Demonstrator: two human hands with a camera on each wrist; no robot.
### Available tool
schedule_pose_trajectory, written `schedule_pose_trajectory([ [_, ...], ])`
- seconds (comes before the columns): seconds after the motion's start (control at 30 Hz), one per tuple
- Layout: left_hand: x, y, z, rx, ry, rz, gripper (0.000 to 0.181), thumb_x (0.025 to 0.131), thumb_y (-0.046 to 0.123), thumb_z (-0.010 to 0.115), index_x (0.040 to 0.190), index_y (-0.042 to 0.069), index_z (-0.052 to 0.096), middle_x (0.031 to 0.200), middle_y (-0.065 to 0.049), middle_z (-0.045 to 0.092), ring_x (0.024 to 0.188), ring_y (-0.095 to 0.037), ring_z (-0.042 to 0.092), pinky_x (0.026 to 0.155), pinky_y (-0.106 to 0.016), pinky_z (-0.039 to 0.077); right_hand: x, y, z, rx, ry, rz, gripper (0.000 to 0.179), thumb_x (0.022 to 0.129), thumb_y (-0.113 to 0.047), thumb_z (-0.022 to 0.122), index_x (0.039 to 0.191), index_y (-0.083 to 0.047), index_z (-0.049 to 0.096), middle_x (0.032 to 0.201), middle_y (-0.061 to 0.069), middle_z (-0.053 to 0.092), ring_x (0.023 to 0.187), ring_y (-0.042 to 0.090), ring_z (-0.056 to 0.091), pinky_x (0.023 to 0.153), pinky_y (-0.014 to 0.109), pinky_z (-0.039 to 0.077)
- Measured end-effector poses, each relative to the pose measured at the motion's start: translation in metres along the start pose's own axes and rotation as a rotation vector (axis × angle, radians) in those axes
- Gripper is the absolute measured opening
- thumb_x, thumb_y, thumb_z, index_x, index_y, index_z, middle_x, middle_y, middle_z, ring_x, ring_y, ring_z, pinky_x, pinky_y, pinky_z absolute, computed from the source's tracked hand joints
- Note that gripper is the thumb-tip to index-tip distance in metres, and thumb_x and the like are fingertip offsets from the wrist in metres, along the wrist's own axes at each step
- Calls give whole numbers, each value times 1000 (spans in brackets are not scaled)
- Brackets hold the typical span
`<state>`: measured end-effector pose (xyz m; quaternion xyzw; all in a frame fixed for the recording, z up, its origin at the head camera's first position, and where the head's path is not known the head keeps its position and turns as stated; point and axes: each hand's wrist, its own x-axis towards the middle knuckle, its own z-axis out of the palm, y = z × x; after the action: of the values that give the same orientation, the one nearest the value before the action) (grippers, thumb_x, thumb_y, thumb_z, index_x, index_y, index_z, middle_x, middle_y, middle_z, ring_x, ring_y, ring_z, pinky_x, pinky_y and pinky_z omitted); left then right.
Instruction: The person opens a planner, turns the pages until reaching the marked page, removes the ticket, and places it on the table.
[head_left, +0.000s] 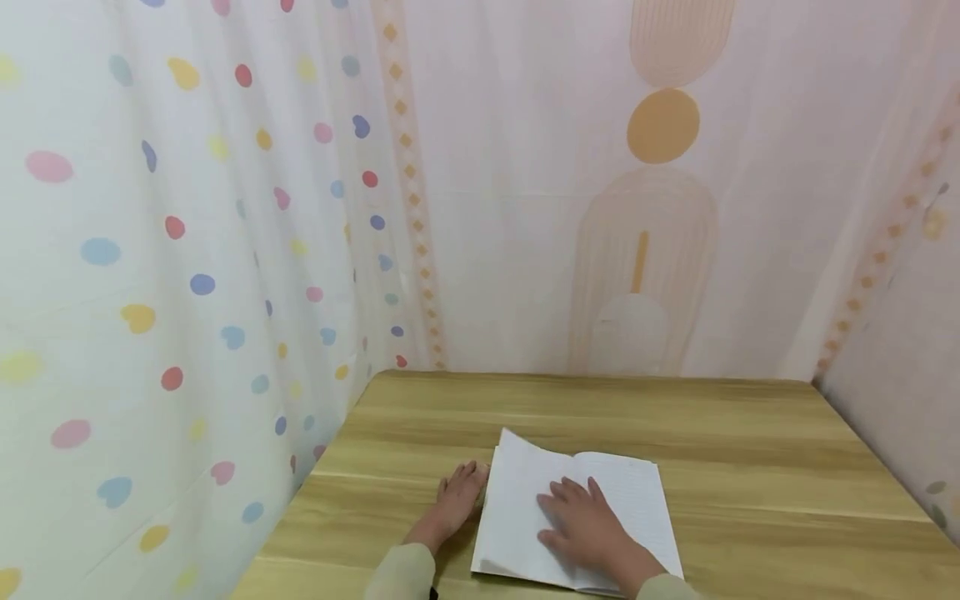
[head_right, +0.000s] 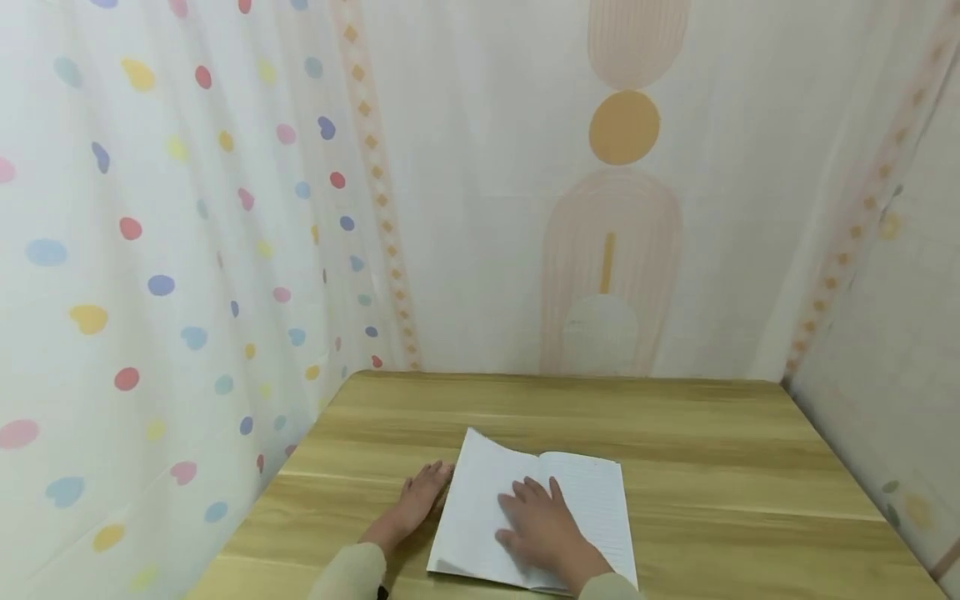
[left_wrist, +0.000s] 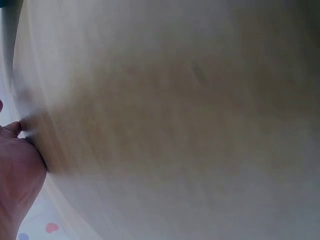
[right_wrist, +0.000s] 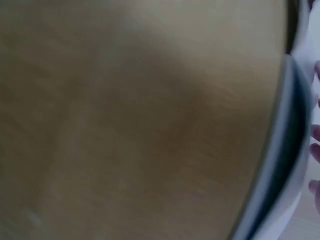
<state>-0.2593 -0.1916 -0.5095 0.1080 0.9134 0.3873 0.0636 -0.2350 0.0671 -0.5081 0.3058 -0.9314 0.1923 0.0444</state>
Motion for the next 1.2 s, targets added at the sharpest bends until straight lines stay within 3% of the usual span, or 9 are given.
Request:
schedule_pose_trajectory([
  [0.17, -5, 0, -1, 168, -65, 26, 93, 87, 59, 67, 154, 5, 33, 159, -29, 18, 147, -48, 9, 113, -67, 0, -2, -1, 5, -71, -46, -9, 53, 93, -47, 63, 132, -12, 63, 141, 17, 54, 134, 39, 43, 109, 66, 24],
  [0.27, -5, -1, 1, 219, -95, 38, 95, 81, 57, 75, 153, 9, 37, 160, -30, 14, 147, -48, 6, 112, -67, -1, -3, 4, 5, -60, -26, 8, 54, 92, -46, 65, 132, -10, 63, 143, 19, 52, 136, 39, 42, 110, 63, 26],
  [0.7, -5, -1, -1, 211, -110, 26, 93, 80, 56, 76, 153, 11, 39, 160, -29, 10, 147, -49, 3, 113, -66, -4, -13, 30, -7, 21, 62, 117, 61, 92, -42, 68, 134, 0, 59, 145, 28, 45, 137, 44, 38, 109, 65, 25],
  [0.97, -5, -3, -2, 220, -113, 23, 94, 79, 57, 76, 153, 11, 39, 160, -29, 10, 147, -49, 3, 112, -66, -4, -25, 58, -21, 15, 103, 270, 58, 95, -40, 63, 133, 4, 58, 141, 33, 46, 134, 49, 39, 105, 70, 25],
  [1.2, -5, 1, 0, 219, -118, 22, 93, 80, 56, 77, 152, 11, 40, 160, -30, 12, 147, -49, 4, 112, -67, -3, -42, 96, -38, -4, 62, 412, 67, 95, -46, 61, 139, 5, 52, 143, 41, 36, 135, 56, 30, 104, 74, 20],
])
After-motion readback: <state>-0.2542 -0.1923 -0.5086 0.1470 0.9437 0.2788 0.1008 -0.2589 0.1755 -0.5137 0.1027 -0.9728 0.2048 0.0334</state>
